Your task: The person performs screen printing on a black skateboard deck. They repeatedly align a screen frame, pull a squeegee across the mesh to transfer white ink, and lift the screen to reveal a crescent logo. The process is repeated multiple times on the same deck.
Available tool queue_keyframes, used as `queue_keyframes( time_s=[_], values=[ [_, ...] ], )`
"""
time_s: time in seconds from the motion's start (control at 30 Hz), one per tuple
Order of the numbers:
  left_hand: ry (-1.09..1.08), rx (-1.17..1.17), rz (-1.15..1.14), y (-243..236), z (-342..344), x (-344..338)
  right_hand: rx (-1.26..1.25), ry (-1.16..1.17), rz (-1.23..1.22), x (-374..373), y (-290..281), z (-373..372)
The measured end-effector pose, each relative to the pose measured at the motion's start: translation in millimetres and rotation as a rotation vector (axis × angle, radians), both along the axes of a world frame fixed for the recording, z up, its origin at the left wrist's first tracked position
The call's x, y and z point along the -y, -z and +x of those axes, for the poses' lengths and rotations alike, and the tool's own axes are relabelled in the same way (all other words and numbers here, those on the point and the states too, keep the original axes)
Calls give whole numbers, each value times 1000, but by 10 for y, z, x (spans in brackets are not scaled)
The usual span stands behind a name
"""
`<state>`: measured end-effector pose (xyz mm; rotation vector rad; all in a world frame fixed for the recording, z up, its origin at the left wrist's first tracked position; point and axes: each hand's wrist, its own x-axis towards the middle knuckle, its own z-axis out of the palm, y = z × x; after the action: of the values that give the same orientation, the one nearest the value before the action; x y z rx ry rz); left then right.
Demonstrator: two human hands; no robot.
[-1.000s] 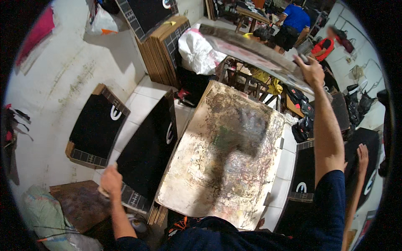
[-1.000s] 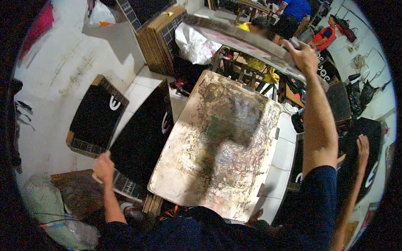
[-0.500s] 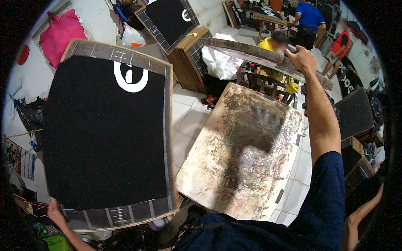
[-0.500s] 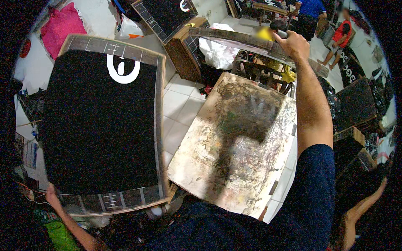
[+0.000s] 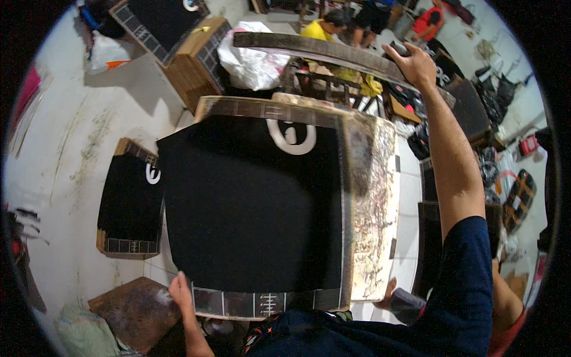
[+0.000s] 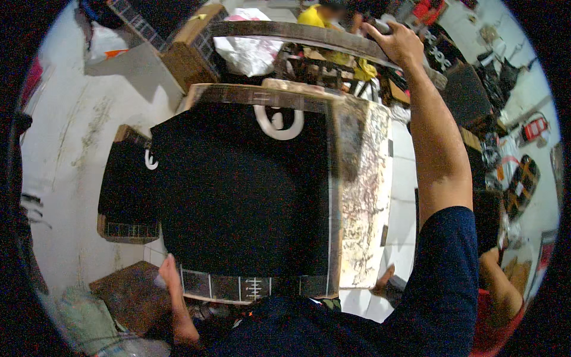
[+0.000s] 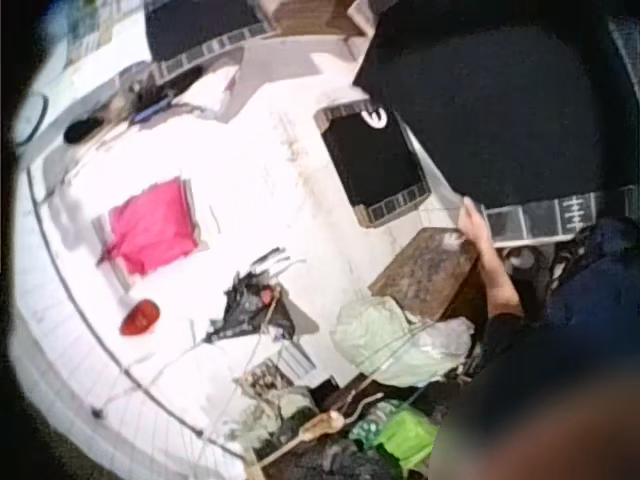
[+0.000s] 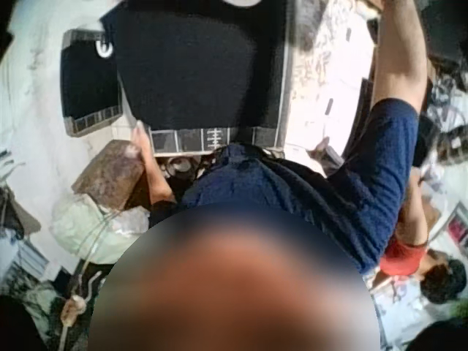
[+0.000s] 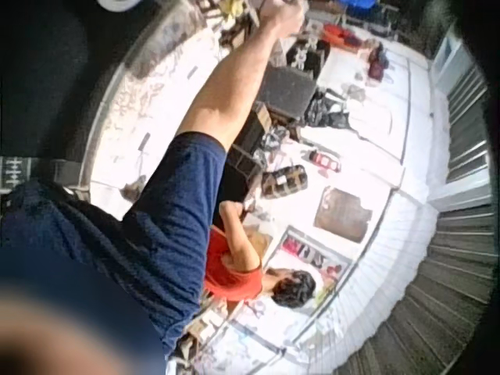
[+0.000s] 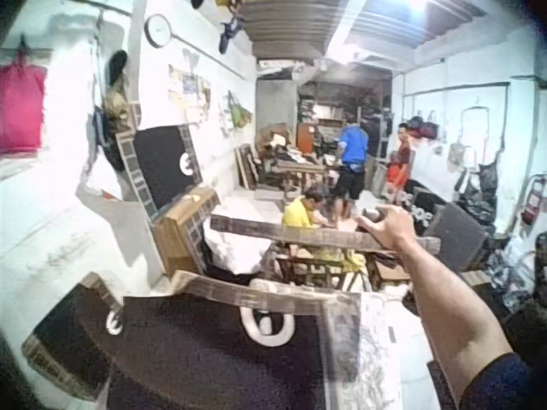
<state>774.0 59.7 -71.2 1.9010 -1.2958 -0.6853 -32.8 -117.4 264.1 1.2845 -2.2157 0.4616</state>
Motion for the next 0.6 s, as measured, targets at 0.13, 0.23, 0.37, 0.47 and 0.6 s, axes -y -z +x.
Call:
queue_keyframes(
  time_s=[0.13,0.23,0.37,0.47,0.6],
  values=[
    [328,-70,179,201,-782,381,-44,20,5,2,109,-106],
    [478,-169,256,210,-1232,298,-106,-14,-30,4,90,-86],
    [447,59,294,156,-1513,105,112,-56,-83,-53,-99,65],
    [438,67,248,107,-1550,31,185,-108,-94,-66,-262,201],
    [446,194,259,39,-1576,31,170,-85,-91,-22,-409,234]
  ],
)
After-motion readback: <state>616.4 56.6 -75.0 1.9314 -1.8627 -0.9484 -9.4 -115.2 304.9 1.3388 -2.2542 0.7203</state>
